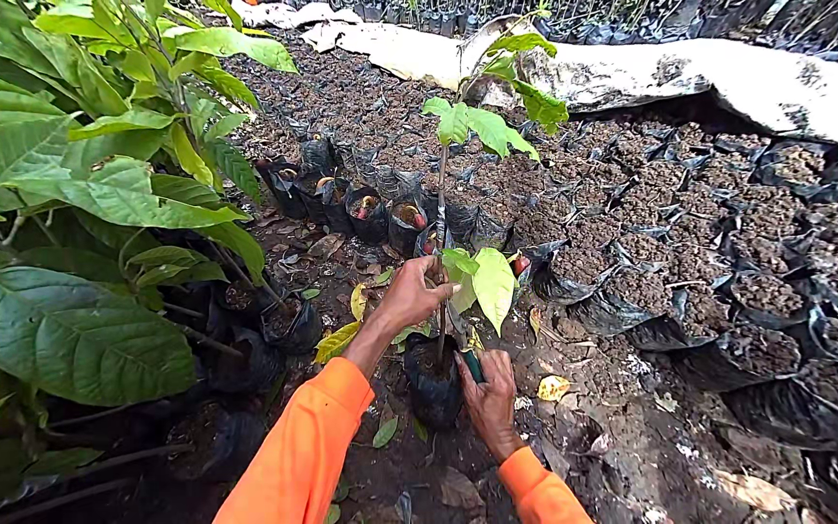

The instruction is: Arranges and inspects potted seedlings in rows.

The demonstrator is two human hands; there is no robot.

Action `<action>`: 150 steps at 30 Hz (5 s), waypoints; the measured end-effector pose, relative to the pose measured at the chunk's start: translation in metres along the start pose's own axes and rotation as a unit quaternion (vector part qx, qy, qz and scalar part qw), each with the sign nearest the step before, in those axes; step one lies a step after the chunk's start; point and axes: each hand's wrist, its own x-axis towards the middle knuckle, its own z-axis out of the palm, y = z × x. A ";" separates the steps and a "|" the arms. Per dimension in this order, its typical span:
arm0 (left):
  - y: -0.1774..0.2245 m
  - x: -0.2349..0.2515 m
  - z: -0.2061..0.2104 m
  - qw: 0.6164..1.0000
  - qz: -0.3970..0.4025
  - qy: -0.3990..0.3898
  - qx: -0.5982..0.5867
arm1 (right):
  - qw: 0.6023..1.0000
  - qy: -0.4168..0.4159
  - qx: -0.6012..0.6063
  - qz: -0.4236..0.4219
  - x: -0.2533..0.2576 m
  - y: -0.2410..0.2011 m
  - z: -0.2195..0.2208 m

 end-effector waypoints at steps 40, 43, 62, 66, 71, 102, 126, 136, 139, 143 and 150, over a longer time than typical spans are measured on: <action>-0.015 -0.001 0.000 0.982 0.011 -0.130 -0.135 | 0.991 -0.105 0.071 0.031 0.008 -0.013 -0.012; -0.015 -0.001 0.001 0.982 0.007 -0.133 -0.134 | 0.992 -0.105 0.070 0.028 0.008 -0.013 -0.012; -0.012 -0.004 0.002 0.988 -0.001 -0.129 -0.082 | 0.954 -0.105 0.080 0.268 -0.006 0.026 -0.071; -0.009 -0.006 0.003 0.985 -0.028 -0.122 -0.119 | 0.953 -0.091 0.071 0.281 -0.005 0.032 -0.078; -0.013 -0.007 -0.003 0.986 -0.032 -0.124 -0.103 | 0.953 -0.091 0.069 0.279 -0.006 0.034 -0.080; -0.025 -0.033 0.006 0.993 0.056 -0.096 -0.040 | 0.939 -0.135 -0.301 0.101 0.215 0.135 -0.128; -0.061 -0.080 0.022 0.854 0.074 -0.269 0.439 | 0.918 -0.358 0.077 0.154 -0.026 0.002 -0.024; -0.081 -0.102 -0.008 0.910 0.192 -0.154 0.334 | 0.916 -0.356 0.099 0.159 -0.025 0.007 -0.023; -0.084 -0.135 -0.006 0.942 0.186 -0.065 0.272 | 0.909 -0.374 0.115 0.143 -0.018 0.017 -0.021; -0.103 -0.200 0.004 0.971 0.113 -0.085 0.191 | 0.903 -0.390 0.109 0.143 -0.009 0.011 -0.016; -0.149 -0.282 0.001 0.983 -0.065 0.162 0.050 | 0.931 -0.313 0.140 0.126 -0.015 -0.027 -0.015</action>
